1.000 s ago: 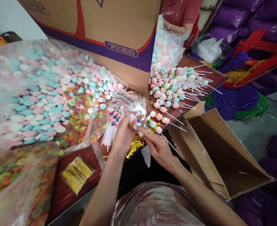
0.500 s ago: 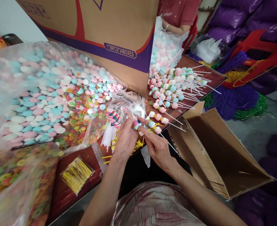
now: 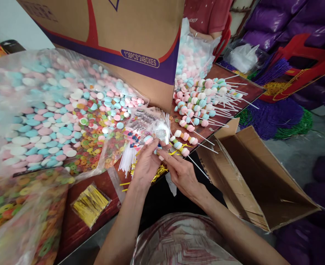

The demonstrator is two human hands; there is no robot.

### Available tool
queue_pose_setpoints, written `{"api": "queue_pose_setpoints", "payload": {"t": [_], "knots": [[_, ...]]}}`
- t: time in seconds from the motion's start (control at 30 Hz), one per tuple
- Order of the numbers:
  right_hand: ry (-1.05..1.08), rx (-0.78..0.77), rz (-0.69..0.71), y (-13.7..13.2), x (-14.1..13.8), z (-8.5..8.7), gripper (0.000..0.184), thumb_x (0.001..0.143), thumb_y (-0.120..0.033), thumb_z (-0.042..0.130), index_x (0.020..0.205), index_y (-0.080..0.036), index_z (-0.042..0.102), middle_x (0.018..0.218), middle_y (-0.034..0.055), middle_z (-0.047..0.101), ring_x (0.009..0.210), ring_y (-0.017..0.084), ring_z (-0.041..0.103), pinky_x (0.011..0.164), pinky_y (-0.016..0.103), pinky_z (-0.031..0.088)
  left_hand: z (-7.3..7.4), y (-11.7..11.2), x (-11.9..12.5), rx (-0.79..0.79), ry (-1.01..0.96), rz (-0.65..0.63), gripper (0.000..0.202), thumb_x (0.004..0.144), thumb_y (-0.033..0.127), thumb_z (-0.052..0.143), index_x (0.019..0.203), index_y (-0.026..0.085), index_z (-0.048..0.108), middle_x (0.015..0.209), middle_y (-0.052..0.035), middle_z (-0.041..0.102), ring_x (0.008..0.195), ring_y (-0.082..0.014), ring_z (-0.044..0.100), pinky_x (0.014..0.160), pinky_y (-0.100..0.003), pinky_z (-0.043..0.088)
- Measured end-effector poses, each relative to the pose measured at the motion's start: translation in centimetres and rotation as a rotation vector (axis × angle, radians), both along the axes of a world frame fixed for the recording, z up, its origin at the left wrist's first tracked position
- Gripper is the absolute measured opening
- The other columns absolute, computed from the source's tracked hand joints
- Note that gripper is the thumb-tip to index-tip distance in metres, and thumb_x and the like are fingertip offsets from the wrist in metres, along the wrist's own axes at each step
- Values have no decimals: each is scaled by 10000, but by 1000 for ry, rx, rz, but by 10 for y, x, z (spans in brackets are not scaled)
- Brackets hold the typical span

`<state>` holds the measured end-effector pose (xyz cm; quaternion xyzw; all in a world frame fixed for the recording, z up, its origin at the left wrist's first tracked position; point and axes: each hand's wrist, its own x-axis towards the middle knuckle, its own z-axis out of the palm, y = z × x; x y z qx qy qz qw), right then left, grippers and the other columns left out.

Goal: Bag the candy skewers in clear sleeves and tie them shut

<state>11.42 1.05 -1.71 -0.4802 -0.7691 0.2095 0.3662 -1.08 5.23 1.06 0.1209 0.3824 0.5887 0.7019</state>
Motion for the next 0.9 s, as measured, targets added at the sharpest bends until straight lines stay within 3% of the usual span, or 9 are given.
{"api": "queue_pose_setpoints", "payload": {"t": [0.13,0.33,0.43,0.53,0.63,0.73,0.8,0.9], "knots": [[93,37,8,-6,6,-1,436,988,-160,454,1411,-227,531,1031,79,745,812,156,706,788,250,564,3,4,-5,9,-29,102,151,788,238,744,849,161,629,758,-14,698,739,-156,708,727,-260,548],[-60,198,-84,-4,-8,-14,495,962,-122,421,1454,-139,475,812,72,756,616,151,669,646,251,547,4,-3,5,46,-26,15,208,731,269,798,821,158,646,720,5,672,801,-185,719,818,-298,551],[-27,257,-106,-1,-16,-16,495,955,-123,405,1443,-118,486,925,114,770,647,163,696,674,267,572,0,-8,7,54,-8,-78,186,727,252,798,778,148,653,709,-2,677,822,-193,719,842,-305,547],[156,169,-90,2,-16,-12,470,968,-134,412,1427,-167,508,1212,124,707,955,187,725,861,285,575,-2,-9,4,64,9,-168,218,751,321,785,811,146,669,795,-45,719,902,-222,715,870,-330,545],[353,30,-60,4,-8,-4,412,976,-158,453,1367,-208,573,1271,81,683,1140,183,664,982,291,525,1,-6,-4,60,-2,-234,361,799,494,713,918,155,675,973,-101,739,1017,-255,691,907,-375,540],[445,-97,-31,4,-1,3,357,974,-202,495,1304,-224,631,1227,64,706,1130,186,665,965,293,526,6,2,-11,58,30,-114,442,815,588,642,946,166,661,1004,-115,738,1065,-264,677,923,-396,538],[461,-169,-4,3,1,5,349,974,-224,501,1294,-222,642,1188,65,720,1085,189,678,939,302,529,9,8,-13,70,49,-26,388,815,537,675,928,167,654,958,-105,742,1043,-262,687,914,-394,542],[483,-253,11,1,0,7,358,969,-252,506,1301,-215,637,1130,68,728,1009,190,678,918,323,517,8,12,-13,76,50,9,268,798,398,744,877,162,647,880,-82,742,983,-255,709,884,-387,552]]}}
